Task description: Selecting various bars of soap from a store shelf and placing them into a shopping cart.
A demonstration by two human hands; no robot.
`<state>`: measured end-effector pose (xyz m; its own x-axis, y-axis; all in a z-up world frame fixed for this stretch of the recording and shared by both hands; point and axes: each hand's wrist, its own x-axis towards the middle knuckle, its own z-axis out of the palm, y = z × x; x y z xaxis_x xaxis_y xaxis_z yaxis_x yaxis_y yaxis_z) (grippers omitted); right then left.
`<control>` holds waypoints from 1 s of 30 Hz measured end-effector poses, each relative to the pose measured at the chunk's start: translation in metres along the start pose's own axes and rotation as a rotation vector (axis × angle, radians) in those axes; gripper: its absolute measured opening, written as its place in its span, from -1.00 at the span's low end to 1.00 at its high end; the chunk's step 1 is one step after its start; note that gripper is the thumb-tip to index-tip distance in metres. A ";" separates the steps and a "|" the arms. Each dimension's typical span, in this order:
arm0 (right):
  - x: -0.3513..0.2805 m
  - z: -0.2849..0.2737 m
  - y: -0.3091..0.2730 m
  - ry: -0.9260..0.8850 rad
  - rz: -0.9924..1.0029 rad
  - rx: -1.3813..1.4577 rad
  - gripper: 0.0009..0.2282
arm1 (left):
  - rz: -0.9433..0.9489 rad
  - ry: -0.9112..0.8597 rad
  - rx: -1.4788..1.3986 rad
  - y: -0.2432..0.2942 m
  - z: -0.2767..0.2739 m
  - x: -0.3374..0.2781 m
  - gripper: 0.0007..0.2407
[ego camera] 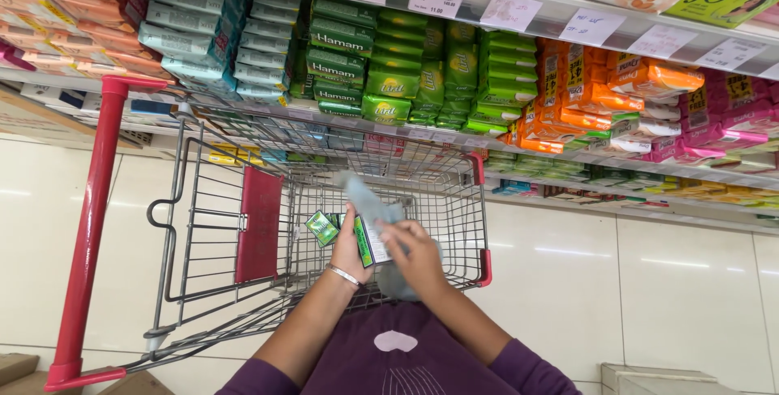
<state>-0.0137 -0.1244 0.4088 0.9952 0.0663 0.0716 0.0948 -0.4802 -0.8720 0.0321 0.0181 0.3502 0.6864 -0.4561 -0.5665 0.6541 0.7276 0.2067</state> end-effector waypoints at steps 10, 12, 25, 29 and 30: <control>0.007 0.008 0.049 0.168 0.368 0.442 -0.86 | 0.437 0.105 0.561 0.020 -0.008 0.003 -0.55; 0.004 0.008 0.068 0.224 0.372 0.605 -0.86 | 0.626 0.088 0.925 0.024 0.000 -0.009 -0.56; -0.046 -0.056 0.125 0.696 0.426 0.404 -0.58 | 0.579 -0.058 1.499 -0.070 0.010 0.057 -0.59; -0.078 -0.088 0.176 0.840 0.656 0.266 -0.69 | 0.416 -0.218 1.553 -0.107 0.010 0.098 -0.56; -0.086 -0.096 0.189 0.875 0.705 0.217 -0.70 | 0.341 -0.262 1.579 -0.118 0.009 0.109 -0.54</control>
<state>-0.0793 -0.3047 0.2841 0.5082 -0.8305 -0.2281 -0.4122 -0.0020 -0.9111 0.0331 -0.1223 0.2712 0.7830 -0.5829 -0.2170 0.0135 -0.3329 0.9429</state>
